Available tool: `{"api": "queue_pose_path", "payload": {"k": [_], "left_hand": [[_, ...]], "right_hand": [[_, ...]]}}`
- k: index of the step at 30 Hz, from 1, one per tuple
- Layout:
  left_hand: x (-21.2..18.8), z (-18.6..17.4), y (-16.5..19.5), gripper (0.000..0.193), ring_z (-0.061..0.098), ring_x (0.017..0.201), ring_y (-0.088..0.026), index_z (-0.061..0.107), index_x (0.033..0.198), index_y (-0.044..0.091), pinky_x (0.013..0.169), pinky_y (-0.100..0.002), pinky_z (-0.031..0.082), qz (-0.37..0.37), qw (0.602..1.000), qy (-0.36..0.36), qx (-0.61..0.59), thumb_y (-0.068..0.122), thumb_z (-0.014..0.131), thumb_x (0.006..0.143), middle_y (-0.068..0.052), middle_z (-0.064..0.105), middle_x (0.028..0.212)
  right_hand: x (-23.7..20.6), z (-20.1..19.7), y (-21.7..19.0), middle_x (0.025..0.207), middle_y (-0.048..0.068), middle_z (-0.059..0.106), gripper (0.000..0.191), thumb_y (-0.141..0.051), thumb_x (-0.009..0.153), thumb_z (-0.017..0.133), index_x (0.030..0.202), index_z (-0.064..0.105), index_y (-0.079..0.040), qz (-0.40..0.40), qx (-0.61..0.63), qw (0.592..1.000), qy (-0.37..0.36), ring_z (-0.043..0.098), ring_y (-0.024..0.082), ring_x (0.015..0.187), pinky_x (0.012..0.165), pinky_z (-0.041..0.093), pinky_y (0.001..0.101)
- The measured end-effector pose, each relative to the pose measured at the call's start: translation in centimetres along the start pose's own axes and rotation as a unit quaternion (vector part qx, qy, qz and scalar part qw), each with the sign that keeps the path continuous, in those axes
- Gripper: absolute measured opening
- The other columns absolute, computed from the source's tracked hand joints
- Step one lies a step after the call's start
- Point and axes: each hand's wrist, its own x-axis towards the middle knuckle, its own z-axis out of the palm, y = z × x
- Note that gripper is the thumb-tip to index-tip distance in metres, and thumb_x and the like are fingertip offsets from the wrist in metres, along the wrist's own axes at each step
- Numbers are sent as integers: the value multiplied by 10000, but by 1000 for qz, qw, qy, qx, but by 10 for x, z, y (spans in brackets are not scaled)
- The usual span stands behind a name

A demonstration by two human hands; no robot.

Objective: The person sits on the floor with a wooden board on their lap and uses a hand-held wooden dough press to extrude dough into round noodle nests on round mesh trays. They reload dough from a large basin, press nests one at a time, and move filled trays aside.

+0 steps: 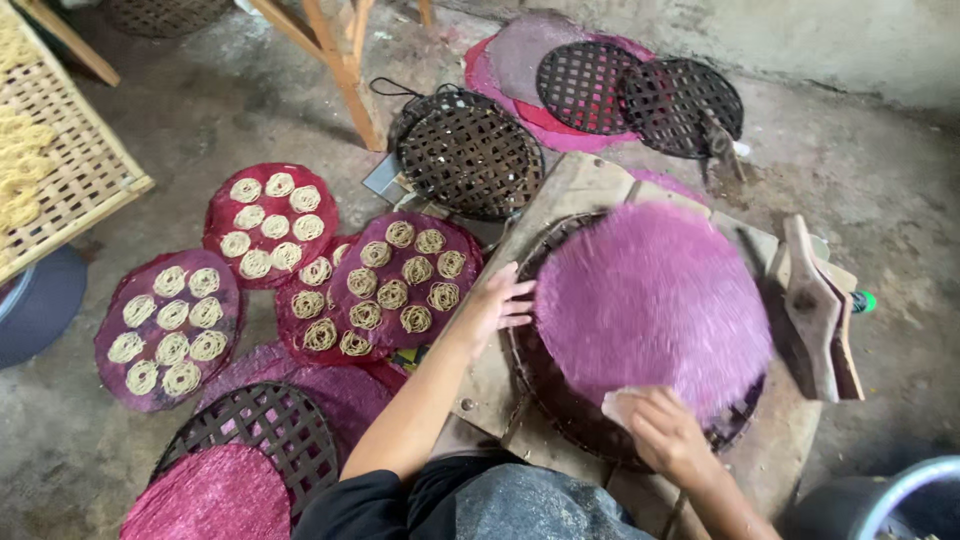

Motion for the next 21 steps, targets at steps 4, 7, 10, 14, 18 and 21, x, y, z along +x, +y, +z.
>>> {"api": "queue_pose_path", "payload": {"k": [4, 7, 10, 14, 18, 21], "left_hand": [[-10, 16, 11, 875, 715, 963, -229, 212, 1571, 137, 822, -324, 639, 69, 969, 31, 234, 379, 656, 858, -129, 546, 1451], [-17, 28, 13, 756, 717, 885, -196, 321, 1591, 165, 762, -325, 617, 52, 899, 30, 433, 384, 588, 918, -85, 686, 1314], [-19, 36, 10, 765, 704, 803, -262, 343, 1528, 127, 701, -377, 596, 78, 831, 53, 549, 393, 688, 900, -109, 636, 1267], [-18, 44, -5, 663, 710, 821, -289, 492, 1432, 130, 670, -435, 579, 176, 787, 123, 578, 313, 766, 856, -124, 689, 1117], [-12, 48, -13, 554, 719, 747, -276, 537, 1416, 194, 646, -443, 571, 159, 794, 130, 572, 276, 725, 901, -53, 752, 917], [-9, 44, -11, 528, 717, 661, -261, 540, 1412, 216, 588, -429, 564, 145, 801, 140, 564, 230, 689, 905, -22, 759, 824]], "right_hand": [[-12, 4, -12, 1083, 109, 708, 326, 52, 717, 706, 1039, 700, -3, 67, 69, 995, -29, 667, 271, 1047, 904, 521, 357], [-4, 0, -23, 1183, 76, 695, 464, 65, 684, 681, 1137, 689, -33, 107, 64, 992, -4, 659, 267, 1149, 989, 518, 350], [4, -4, -39, 1250, 81, 677, 627, 68, 573, 662, 1184, 695, -67, 216, -2, 976, -21, 609, 303, 1216, 982, 472, 407], [-4, -15, -51, 1332, 92, 634, 760, 59, 498, 645, 1243, 683, -89, 340, -61, 938, -37, 537, 303, 1312, 1085, 388, 477], [-23, -26, -50, 1359, 54, 638, 646, 66, 628, 608, 1234, 698, -138, 313, -94, 945, -7, 545, 270, 1357, 1149, 378, 458], [-33, -20, -52, 1382, 12, 649, 526, 68, 803, 603, 1259, 705, -175, 286, -110, 952, -8, 564, 227, 1375, 1182, 385, 446]]}}
